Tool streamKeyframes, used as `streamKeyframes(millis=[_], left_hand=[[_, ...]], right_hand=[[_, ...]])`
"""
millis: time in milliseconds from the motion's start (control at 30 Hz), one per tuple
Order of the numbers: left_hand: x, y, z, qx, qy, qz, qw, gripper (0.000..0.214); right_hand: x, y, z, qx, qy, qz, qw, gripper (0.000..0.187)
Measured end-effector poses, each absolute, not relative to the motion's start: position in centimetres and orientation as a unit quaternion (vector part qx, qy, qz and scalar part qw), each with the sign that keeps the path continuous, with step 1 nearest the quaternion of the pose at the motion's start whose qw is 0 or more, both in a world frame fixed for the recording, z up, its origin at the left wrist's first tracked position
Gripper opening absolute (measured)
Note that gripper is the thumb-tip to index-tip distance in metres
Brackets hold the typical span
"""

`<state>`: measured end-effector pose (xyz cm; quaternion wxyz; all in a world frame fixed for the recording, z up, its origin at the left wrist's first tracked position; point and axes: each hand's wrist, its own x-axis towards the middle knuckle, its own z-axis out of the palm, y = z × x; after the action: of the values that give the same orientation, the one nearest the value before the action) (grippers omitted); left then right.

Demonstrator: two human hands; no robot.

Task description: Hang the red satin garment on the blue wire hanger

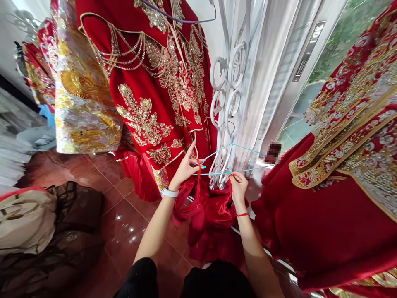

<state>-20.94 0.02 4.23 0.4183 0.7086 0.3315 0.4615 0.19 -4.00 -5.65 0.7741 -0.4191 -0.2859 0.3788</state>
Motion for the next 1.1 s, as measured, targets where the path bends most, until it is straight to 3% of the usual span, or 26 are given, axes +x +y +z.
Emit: streamKeyframes(millis=[333, 567, 667, 867, 1100], left_hand=[[-21.2, 0.5, 4.5, 0.817, 0.370, 0.308, 0.318, 0.064], [-20.8, 0.0, 4.6, 0.866, 0.416, 0.246, 0.125, 0.021], [-20.4, -0.5, 3.9, 0.864, 0.427, 0.256, 0.074, 0.028], [-20.6, -1.4, 3.8, 0.866, 0.438, 0.226, 0.082, 0.028], [-22.0, -1.1, 4.5, 0.870, 0.414, 0.243, 0.117, 0.028]], right_hand=[[0.5, -3.6, -6.6, -0.428, -0.303, 0.377, 0.764, 0.015], [0.8, -3.6, -6.3, -0.433, -0.316, 0.367, 0.760, 0.017], [0.9, -3.9, -6.0, -0.440, -0.323, 0.358, 0.758, 0.017], [1.9, -5.1, -4.9, -0.434, -0.356, 0.375, 0.737, 0.020], [7.6, -8.5, -4.1, -0.476, -0.367, 0.342, 0.722, 0.044]])
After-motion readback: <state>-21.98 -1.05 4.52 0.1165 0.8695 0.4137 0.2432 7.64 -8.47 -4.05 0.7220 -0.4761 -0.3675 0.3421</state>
